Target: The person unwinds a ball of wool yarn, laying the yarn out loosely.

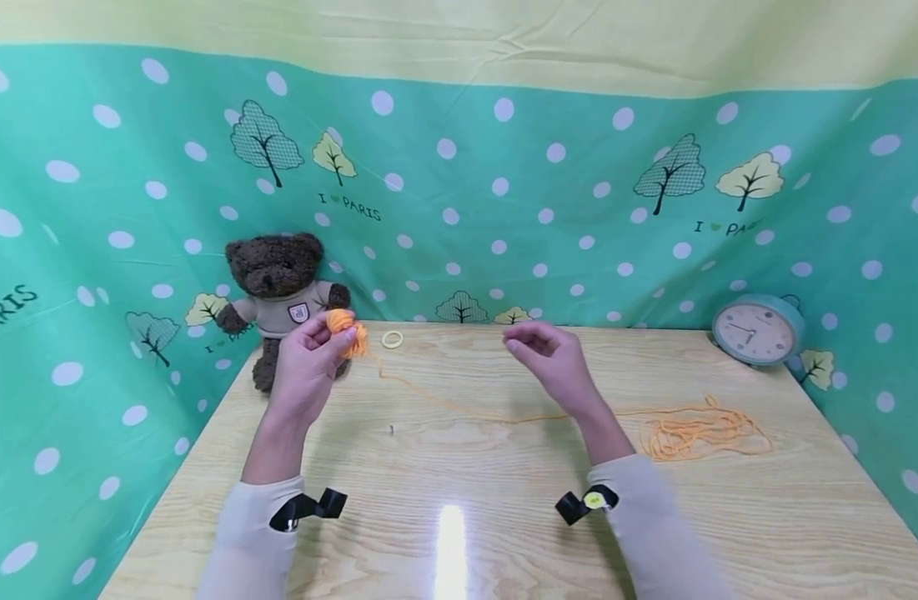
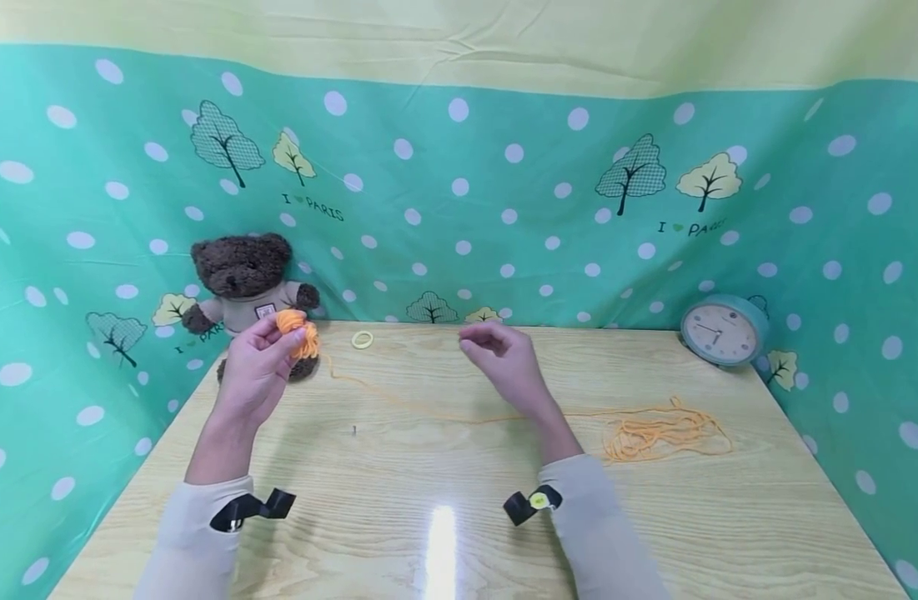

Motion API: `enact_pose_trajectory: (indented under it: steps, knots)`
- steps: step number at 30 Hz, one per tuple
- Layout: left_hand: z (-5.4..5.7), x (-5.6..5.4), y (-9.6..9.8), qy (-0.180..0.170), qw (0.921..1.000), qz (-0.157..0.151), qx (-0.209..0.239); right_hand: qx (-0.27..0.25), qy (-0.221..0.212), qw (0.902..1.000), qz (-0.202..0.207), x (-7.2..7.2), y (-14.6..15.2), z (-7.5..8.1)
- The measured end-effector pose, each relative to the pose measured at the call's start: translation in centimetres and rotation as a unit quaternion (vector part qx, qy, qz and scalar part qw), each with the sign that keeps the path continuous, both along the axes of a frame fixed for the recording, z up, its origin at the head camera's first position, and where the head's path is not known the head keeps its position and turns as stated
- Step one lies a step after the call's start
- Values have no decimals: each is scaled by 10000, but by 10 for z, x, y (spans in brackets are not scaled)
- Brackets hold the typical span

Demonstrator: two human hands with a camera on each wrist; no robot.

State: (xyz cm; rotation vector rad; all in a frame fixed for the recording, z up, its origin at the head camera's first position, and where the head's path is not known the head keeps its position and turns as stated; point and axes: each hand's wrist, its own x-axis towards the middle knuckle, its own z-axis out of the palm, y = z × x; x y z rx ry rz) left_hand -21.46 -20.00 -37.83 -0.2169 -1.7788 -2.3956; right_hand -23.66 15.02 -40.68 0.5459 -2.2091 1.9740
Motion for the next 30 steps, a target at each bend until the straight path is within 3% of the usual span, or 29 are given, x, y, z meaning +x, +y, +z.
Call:
enact_pose_trajectory:
  steps: [17, 30]
  knots:
    - [0, -1, 2, 36, 9999, -75, 150, -271, 4, 9955, 908, 7, -94, -17]
    - [0, -1, 4, 114, 9997, -120, 173, -55, 119, 9906, 1360, 8, -125, -36]
